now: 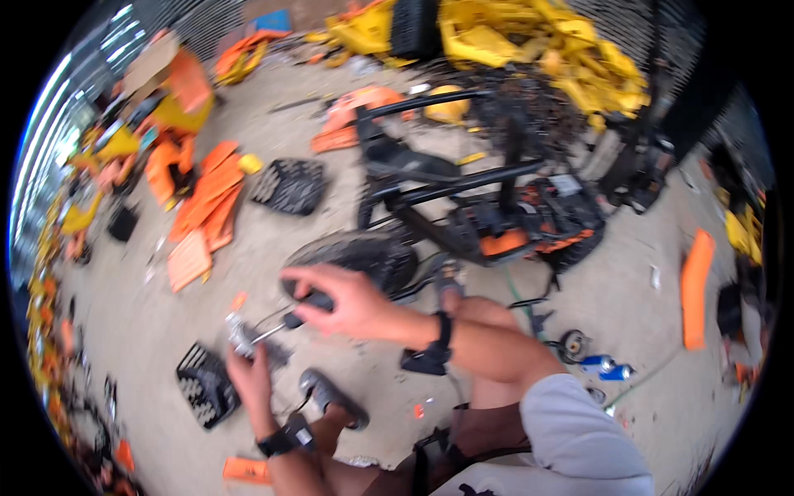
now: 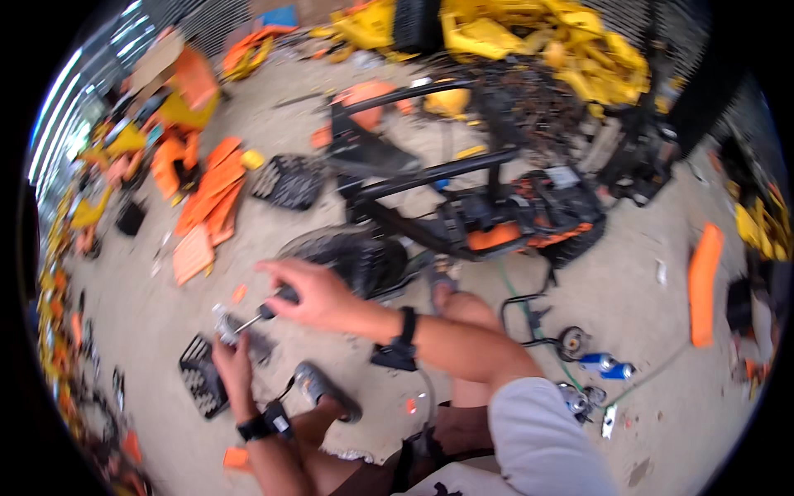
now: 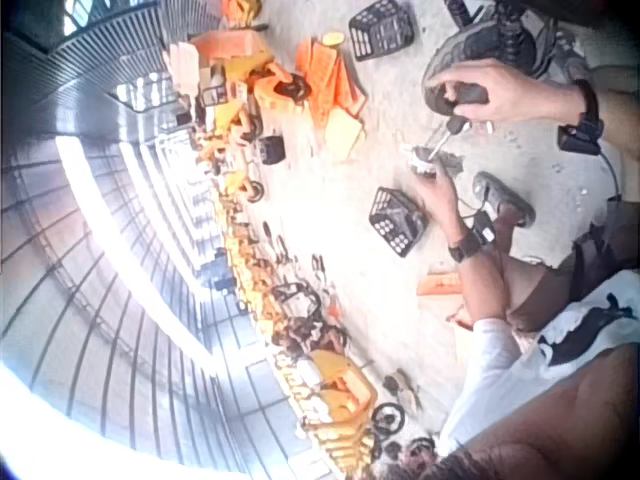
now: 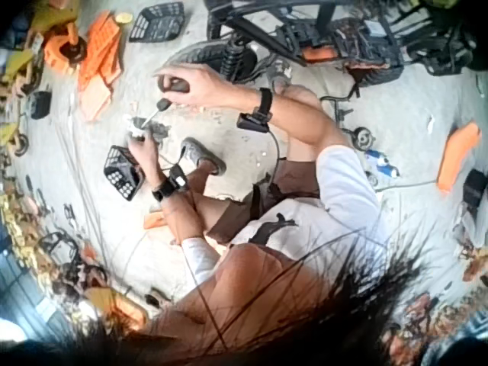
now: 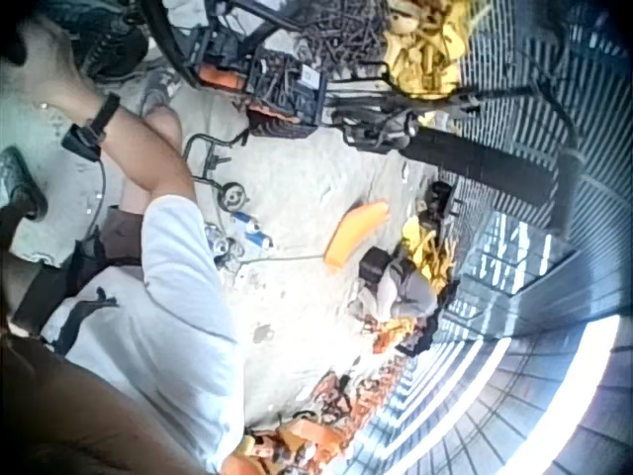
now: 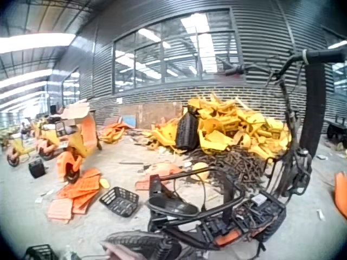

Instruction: The person uses a screwdriver to loosen screws on a light assembly, removes the internal reflector, manipulates the wiring, and then begins to reattach the components by hand.

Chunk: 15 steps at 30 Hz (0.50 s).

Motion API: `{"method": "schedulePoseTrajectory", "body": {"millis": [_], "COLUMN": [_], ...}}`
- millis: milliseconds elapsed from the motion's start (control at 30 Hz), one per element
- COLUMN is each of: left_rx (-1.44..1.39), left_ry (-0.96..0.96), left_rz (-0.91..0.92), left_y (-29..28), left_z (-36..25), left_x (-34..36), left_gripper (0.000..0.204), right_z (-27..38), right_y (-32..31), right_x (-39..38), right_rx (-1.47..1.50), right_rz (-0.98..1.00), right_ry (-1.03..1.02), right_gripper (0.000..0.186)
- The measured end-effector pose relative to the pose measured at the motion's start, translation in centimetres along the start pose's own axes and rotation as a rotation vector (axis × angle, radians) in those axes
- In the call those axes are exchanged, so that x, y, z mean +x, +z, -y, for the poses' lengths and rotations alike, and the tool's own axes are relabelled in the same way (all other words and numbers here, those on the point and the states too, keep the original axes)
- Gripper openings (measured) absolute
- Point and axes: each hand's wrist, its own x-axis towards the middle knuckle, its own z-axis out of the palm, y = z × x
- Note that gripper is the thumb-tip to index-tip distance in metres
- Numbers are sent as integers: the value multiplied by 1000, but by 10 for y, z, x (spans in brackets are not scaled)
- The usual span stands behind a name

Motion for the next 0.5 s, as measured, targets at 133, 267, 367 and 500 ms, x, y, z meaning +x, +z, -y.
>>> {"method": "schedulePoseTrajectory", "body": {"millis": [133, 267, 367, 500], "left_rx": [-54, -97, -193, -127], "left_ry": [-42, -128, -163, -143], "left_rz": [-23, 8, -5, 17], "left_y": [-2, 3, -1, 5], "left_z": [0, -8, -7, -12], "left_x": [1, 2, 0, -2], "left_gripper": [27, 27, 28, 29], "right_z": [1, 12, 9, 5], "right_y": [8, -3, 3, 3], "right_x": [3, 4, 3, -1], "right_rx": [-65, -51, -89, 8], "right_rz": [29, 83, 65, -11], "right_ry": [-56, -26, -72, 80], "right_gripper": [54, 59, 58, 50]}}
